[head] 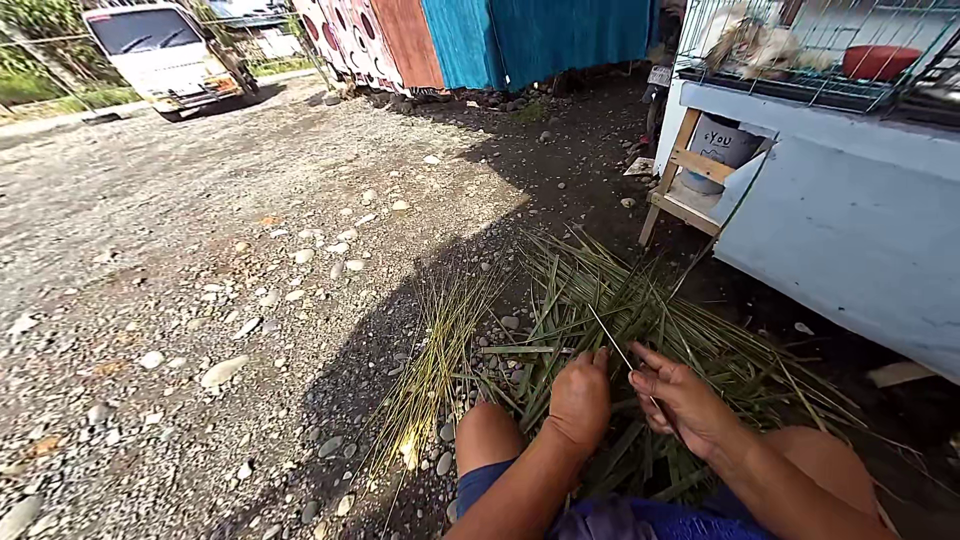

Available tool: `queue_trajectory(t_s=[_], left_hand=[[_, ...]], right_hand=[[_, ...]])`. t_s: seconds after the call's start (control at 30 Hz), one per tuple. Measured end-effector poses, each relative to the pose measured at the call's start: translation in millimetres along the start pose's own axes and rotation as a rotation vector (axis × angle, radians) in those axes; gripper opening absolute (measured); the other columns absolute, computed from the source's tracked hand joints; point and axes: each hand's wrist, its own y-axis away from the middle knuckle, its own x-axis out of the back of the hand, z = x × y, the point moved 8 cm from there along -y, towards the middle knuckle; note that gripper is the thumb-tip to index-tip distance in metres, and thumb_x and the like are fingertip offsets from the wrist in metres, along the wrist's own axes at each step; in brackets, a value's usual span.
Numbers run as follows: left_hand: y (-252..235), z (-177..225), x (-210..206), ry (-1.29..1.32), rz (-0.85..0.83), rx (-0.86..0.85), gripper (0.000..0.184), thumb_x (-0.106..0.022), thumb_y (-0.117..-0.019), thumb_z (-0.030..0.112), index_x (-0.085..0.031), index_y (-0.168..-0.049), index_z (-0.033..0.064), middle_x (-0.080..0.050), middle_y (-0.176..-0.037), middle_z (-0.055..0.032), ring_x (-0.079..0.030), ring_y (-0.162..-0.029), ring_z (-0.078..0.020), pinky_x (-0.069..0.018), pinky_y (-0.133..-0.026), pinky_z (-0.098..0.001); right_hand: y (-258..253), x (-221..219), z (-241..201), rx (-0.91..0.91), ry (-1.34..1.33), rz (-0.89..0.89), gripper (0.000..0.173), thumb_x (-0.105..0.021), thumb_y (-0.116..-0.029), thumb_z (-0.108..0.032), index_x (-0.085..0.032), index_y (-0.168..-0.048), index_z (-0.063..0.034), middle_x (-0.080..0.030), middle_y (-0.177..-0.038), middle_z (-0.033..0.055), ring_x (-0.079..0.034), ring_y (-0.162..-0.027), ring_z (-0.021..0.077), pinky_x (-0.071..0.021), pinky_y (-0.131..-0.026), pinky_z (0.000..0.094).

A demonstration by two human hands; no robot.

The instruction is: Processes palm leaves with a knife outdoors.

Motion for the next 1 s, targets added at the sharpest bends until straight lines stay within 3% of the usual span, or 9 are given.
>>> queue_trajectory(t_s=[0.1,0.23,0.37,0.5,0.57,0.67,0.73,0.8,1.0], left_hand=[[-3.3,-3.2,6.8,0.015,0.022,-0.01,0.033,-0.046,-0.1066,0.013,-0.068,-0.129,0.0022,-0.07,-0.114,-0.0214,-0.07,-0.105,-0.0352,-0.0561,-0.093,-0.0471],[3.3,4.5,7.2,-0.093,0.225,-0.171,0.028,-0.054,-0.0993,0.004,-0.072,-0.12,-0.0015,-0.072,-0.104,-0.0213,-0.073,-0.096,-0.0372,-0.0603,-0.08,-0.047],[11.4,16.8,5.2,-0.156,0.373,-0.289,0.029,-0.061,-0.0924,-0.001,-0.073,-0.118,-0.0031,-0.073,-0.095,-0.0197,-0.074,-0.089,-0.0361,-0.0614,-0.07,-0.0454],[8.8,19.2,2.7,-0.086,0.307,-0.235,0.027,-0.059,-0.095,0.001,-0.072,-0.118,-0.0041,-0.072,-0.099,-0.0214,-0.074,-0.09,-0.0365,-0.0613,-0.074,-0.046],[6.5,17.4,1.9,-0.014,0.239,-0.182,0.027,-0.056,-0.0987,0.003,-0.072,-0.12,-0.003,-0.072,-0.103,-0.0217,-0.074,-0.093,-0.0362,-0.0605,-0.081,-0.0467],[9.0,15.1,3.9,0.047,0.33,-0.199,0.025,-0.058,-0.0981,0.004,-0.074,-0.116,-0.002,-0.073,-0.095,-0.021,-0.075,-0.086,-0.0343,-0.0613,-0.078,-0.046],[14.7,14.3,4.2,0.04,0.422,-0.258,0.024,-0.061,-0.0947,0.002,-0.076,-0.113,-0.0019,-0.073,-0.088,-0.0193,-0.075,-0.079,-0.0327,-0.0624,-0.073,-0.0446],[20.9,11.3,2.2,0.016,0.468,-0.32,0.024,-0.062,-0.0928,0.002,-0.076,-0.112,-0.0011,-0.073,-0.085,-0.0175,-0.075,-0.076,-0.0311,-0.0628,-0.07,-0.0432],[33.3,-17.0,-5.3,-0.028,0.481,-0.436,0.026,-0.061,-0.091,0.002,-0.077,-0.111,0.001,-0.074,-0.086,-0.0153,-0.075,-0.076,-0.0285,-0.0632,-0.068,-0.0407]], right_hand=[[3.5,-3.6,4.2,-0.017,0.004,-0.053,0.067,-0.059,-0.0995,-0.008,-0.031,-0.16,-0.0122,-0.053,-0.072,0.0007,-0.044,-0.046,0.0058,-0.0392,-0.041,0.0201],[0.8,-3.0,7.4,-0.004,-0.02,-0.036,0.065,-0.059,-0.0985,-0.008,-0.034,-0.159,-0.0128,-0.053,-0.07,0.0003,-0.043,-0.045,0.0055,-0.0383,-0.04,0.0203],[-4.1,0.6,7.7,0.0,-0.058,0.072,0.047,-0.059,-0.1012,-0.009,-0.049,-0.147,-0.0114,-0.054,-0.071,0.0013,-0.041,-0.045,0.0053,-0.0348,-0.039,0.0199],[-10.1,7.0,0.3,0.145,0.085,0.204,0.034,-0.068,-0.0963,-0.004,-0.063,-0.13,-0.0007,-0.066,-0.081,0.0038,-0.046,-0.049,0.0044,-0.0365,-0.042,0.0192],[-12.8,9.7,-1.6,0.246,0.151,0.241,0.035,-0.071,-0.0921,-0.001,-0.066,-0.126,0.0027,-0.071,-0.091,0.0055,-0.057,-0.062,0.0034,-0.0462,-0.053,0.0179],[-15.3,16.1,-6.5,0.384,0.188,0.293,0.046,-0.073,-0.0885,0.003,-0.061,-0.132,0.0096,-0.072,-0.114,0.0147,-0.07,-0.095,0.008,-0.0572,-0.085,0.0215],[-20.7,29.1,-9.2,0.353,0.125,0.349,0.043,-0.072,-0.0911,0.002,-0.062,-0.133,0.0071,-0.072,-0.108,0.0111,-0.065,-0.08,0.005,-0.0538,-0.069,0.0185],[-25.6,42.5,-9.6,0.269,-0.008,0.384,0.034,-0.066,-0.0951,0.002,-0.063,-0.129,0.0026,-0.069,-0.095,0.0073,-0.05,-0.053,0.0043,-0.0393,-0.043,0.0189],[-37.4,83.3,-15.7,0.232,-0.158,0.466,0.028,-0.065,-0.0979,-0.002,-0.065,-0.126,-0.0018,-0.065,-0.08,0.0045,-0.045,-0.046,0.0048,-0.0364,-0.039,0.0189]])
